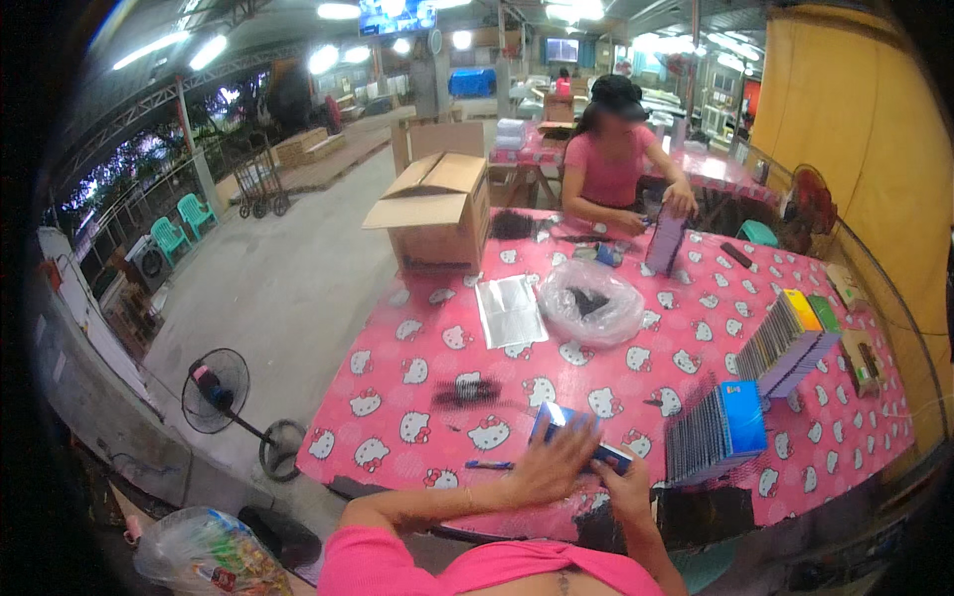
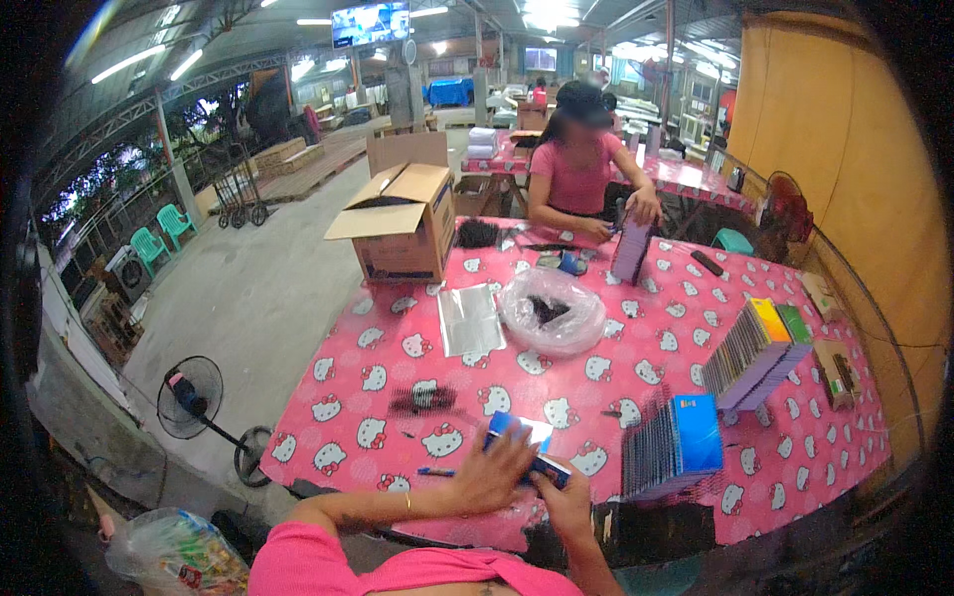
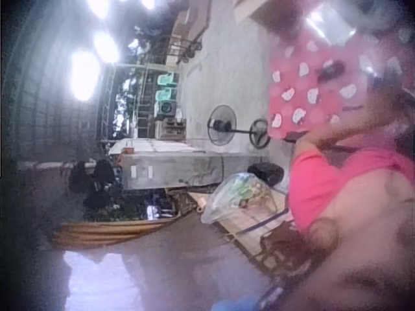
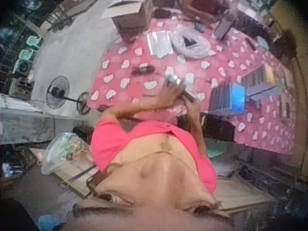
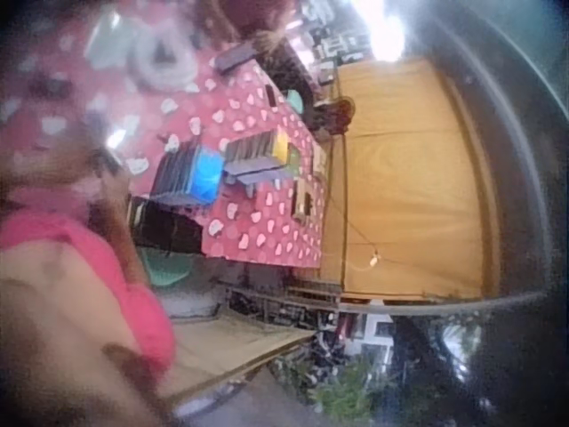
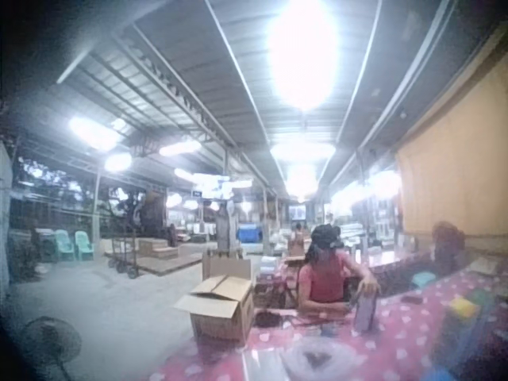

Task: The person applies adhesive labels to the spines of small blue notebooks by hand, pressing each label firmly before stacking the notebook onto a pile.

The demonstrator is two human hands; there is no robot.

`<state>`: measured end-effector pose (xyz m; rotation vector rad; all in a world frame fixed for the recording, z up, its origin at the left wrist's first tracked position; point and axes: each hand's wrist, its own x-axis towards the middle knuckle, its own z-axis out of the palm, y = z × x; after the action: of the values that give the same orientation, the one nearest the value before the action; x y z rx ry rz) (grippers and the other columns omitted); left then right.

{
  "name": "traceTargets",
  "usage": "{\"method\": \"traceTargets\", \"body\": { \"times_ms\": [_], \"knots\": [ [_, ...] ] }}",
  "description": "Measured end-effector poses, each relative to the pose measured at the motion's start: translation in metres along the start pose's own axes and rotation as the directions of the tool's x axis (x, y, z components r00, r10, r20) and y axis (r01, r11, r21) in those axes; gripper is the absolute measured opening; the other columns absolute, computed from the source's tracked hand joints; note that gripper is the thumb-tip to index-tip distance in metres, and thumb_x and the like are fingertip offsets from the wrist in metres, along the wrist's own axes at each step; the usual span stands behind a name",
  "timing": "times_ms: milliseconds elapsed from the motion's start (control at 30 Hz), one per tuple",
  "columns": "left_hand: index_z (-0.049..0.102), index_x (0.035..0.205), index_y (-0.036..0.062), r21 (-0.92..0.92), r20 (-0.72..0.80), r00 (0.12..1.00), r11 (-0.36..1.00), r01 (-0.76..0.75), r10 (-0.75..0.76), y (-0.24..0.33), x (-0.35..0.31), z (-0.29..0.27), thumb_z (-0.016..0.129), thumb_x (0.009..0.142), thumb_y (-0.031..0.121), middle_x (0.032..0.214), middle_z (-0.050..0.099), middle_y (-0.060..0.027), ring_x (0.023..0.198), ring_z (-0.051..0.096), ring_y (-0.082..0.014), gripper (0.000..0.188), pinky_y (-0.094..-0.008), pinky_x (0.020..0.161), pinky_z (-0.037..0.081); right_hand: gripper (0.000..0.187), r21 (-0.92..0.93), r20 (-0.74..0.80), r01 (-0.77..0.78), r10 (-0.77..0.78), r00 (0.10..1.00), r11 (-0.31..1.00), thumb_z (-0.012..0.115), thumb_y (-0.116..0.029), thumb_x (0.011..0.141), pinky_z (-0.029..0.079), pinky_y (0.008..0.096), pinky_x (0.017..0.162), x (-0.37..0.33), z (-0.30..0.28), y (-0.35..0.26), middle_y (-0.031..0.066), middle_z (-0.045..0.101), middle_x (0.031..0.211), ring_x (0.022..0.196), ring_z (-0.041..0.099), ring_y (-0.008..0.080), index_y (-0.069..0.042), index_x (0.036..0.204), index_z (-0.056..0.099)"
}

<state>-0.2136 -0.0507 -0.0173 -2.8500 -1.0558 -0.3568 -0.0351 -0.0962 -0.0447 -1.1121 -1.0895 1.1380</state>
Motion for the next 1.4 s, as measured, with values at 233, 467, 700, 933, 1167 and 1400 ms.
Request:
{"method": "traceTargets", "body": {
  "times_ms": [233, 467, 700, 933, 1167, 1400],
  "knots": [
    [0.027, 0.155, -0.0004, -0.031, -0.312, 0.946, 0.996, 0.086, -0.091, -0.006, 0.028, -0.013, 0.049, 0.090, 0.066, 0.164, 0.019, -0.0219, 0.154, 0.017, -0.0337, 0.096, -0.0633, 0.119, 0.006, 0.024, -0.043, 0.099, 0.019, -0.015, 0.995, 0.999, 0.066, -0.001, 0.093, 0.058, 0.0298, 0.084, 0.003, 0.002, 0.017, 0.0086, 0.071, 0.102, 0.094, 0.067, 0.0157, 0.005, 0.117, 0.065],
    [0.027, 0.157, 0.0034, -0.150, -0.336, 0.941, 0.989, -0.005, -0.046, 0.003, 0.028, -0.003, 0.040, 0.098, 0.060, 0.163, 0.024, -0.0208, 0.154, 0.017, -0.0352, 0.083, -0.0598, 0.120, 0.002, 0.023, 0.081, 0.075, 0.027, -0.033, 0.997, 0.996, 0.067, -0.002, 0.093, 0.055, 0.0261, 0.075, 0.002, -0.004, 0.026, 0.0074, 0.071, 0.101, 0.090, 0.067, 0.0131, 0.004, 0.115, 0.064],
    [0.019, 0.159, 0.0022, -0.287, -0.301, 0.951, 0.943, -0.167, 0.077, 0.028, 0.001, 0.026, 0.036, 0.097, 0.065, 0.165, 0.015, -0.0210, 0.155, 0.009, -0.0357, 0.090, -0.0601, 0.120, -0.001, 0.026, -0.066, 0.027, 0.054, -0.052, 0.998, 0.996, 0.064, -0.005, 0.092, 0.054, 0.0280, 0.073, 0.006, -0.009, 0.019, 0.0031, 0.068, 0.098, 0.083, 0.063, 0.0121, 0.003, 0.117, 0.063],
    [0.021, 0.156, -0.0017, -0.648, -0.388, 0.905, 0.750, -0.134, -0.174, 0.042, -0.004, 0.024, 0.057, 0.099, 0.047, 0.161, 0.023, -0.0265, 0.149, 0.028, -0.0379, 0.084, -0.0525, 0.118, 0.025, 0.053, -0.110, -0.114, -0.054, 0.042, 0.993, 0.992, 0.076, -0.017, 0.085, 0.053, 0.0352, 0.089, 0.002, 0.010, -0.031, 0.0139, 0.065, 0.118, 0.106, 0.062, 0.0187, 0.005, 0.130, 0.058],
    [0.054, 0.132, -0.0005, -0.965, 0.203, 0.945, 0.110, 0.238, -0.257, -0.017, -0.023, 0.015, 0.057, 0.098, 0.009, 0.120, 0.063, -0.0097, 0.111, 0.057, -0.0156, 0.036, -0.0322, 0.095, 0.047, 0.055, -0.816, 0.260, 0.444, -0.452, 0.854, 0.370, 0.080, -0.018, 0.079, 0.045, 0.0473, 0.095, -0.010, 0.018, -0.070, 0.0209, 0.055, 0.127, 0.114, 0.057, 0.0379, -0.006, 0.129, 0.062],
    [0.064, 0.122, -0.0006, -0.962, 0.030, 0.909, 0.235, 0.140, -0.416, -0.012, -0.023, 0.080, 0.061, 0.097, 0.007, 0.110, 0.069, -0.0092, 0.105, 0.062, -0.0153, 0.026, -0.0296, 0.094, 0.048, 0.026, -0.782, 0.302, 0.397, -0.266, 0.916, 0.480, 0.072, -0.007, 0.083, 0.051, 0.0431, 0.068, 0.017, -0.006, 0.013, 0.0120, 0.066, 0.091, 0.080, 0.065, 0.0338, -0.010, 0.109, 0.070]
  ]
}}
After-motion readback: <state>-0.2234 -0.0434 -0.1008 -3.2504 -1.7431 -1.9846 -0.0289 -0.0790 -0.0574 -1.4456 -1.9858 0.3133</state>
